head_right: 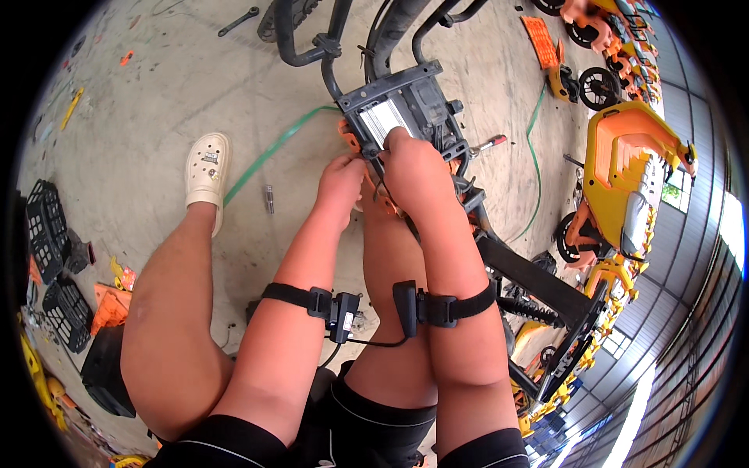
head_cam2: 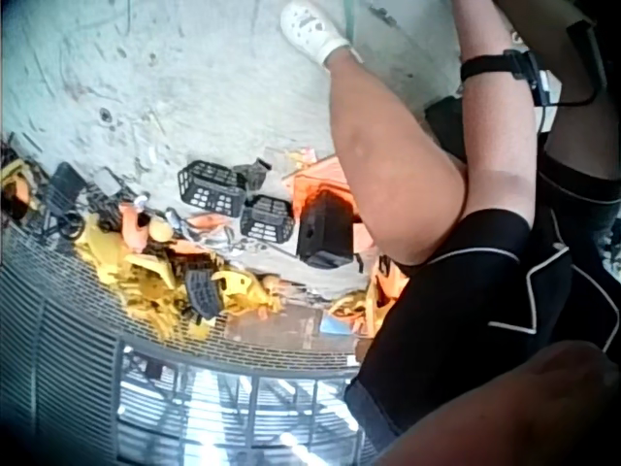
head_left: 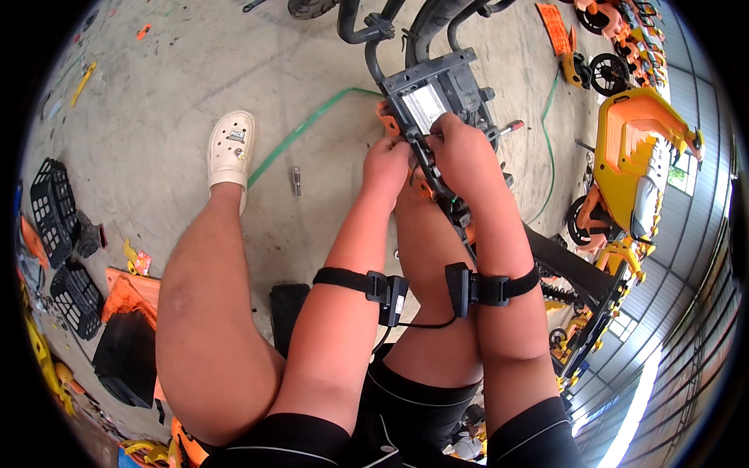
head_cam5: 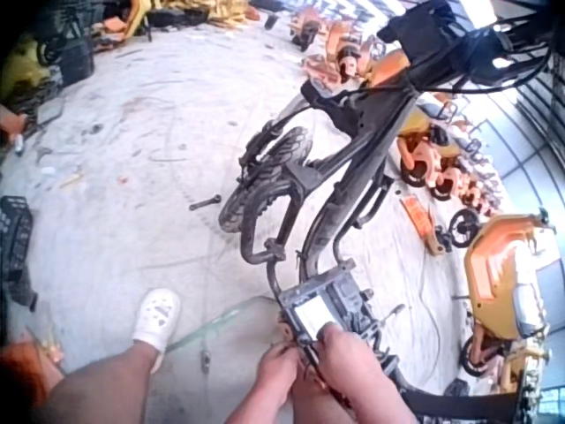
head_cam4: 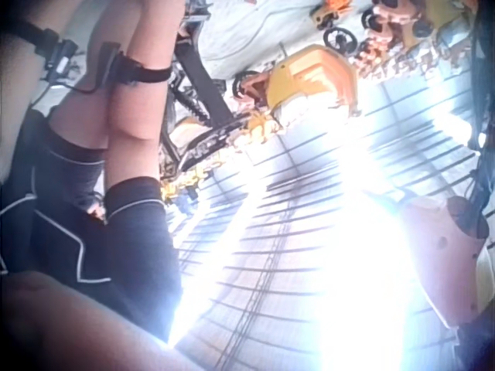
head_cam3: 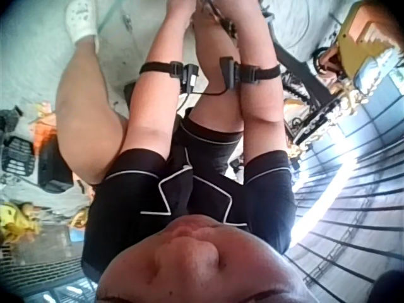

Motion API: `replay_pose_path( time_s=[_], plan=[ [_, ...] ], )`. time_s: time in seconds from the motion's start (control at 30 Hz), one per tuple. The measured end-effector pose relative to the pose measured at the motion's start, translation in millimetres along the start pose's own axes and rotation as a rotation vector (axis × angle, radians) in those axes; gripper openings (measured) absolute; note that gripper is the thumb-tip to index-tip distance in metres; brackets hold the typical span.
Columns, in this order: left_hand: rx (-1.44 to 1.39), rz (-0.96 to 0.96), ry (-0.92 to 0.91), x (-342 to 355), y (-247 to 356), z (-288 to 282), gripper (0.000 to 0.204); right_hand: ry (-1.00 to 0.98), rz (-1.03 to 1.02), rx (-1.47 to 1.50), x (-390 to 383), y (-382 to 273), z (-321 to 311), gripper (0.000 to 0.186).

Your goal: The person assembles or repairs parts on a scooter frame, initially using a wrench to tighten a bolt on a black metal component and later handling smaller fasteners and a panel by hand.

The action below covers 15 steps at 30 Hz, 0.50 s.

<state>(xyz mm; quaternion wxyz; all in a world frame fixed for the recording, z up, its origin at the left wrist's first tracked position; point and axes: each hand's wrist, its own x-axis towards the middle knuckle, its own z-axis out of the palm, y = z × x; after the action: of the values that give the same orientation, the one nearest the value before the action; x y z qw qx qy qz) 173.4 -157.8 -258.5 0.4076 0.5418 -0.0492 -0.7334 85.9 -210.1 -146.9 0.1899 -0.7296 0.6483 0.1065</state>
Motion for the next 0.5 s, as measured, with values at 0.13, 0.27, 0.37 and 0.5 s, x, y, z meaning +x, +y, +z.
replay_pose_path(
  time_s=[0.13, 0.27, 0.37, 0.5],
  plan=[
    [0.034, -0.003, 0.006, 6.4, -1.9, -4.3, 0.020, 0.008, -0.017, -0.047, 2.2, 1.6, -3.3, 0.017],
    [-0.052, -0.057, -0.032, -1.0, 3.4, 0.2, 0.018, 0.019, -0.019, -0.016, 1.4, 0.7, -3.5, 0.016],
    [-0.072, -0.036, -0.067, -6.5, 6.5, 1.8, 0.016, 0.121, -0.113, -0.034, -5.2, 0.5, 1.0, 0.016],
    [-0.099, -0.061, -0.097, -13.3, 15.5, 3.7, 0.015, 0.077, -0.157, -0.066, -0.9, 5.5, 5.9, 0.018]
  ],
)
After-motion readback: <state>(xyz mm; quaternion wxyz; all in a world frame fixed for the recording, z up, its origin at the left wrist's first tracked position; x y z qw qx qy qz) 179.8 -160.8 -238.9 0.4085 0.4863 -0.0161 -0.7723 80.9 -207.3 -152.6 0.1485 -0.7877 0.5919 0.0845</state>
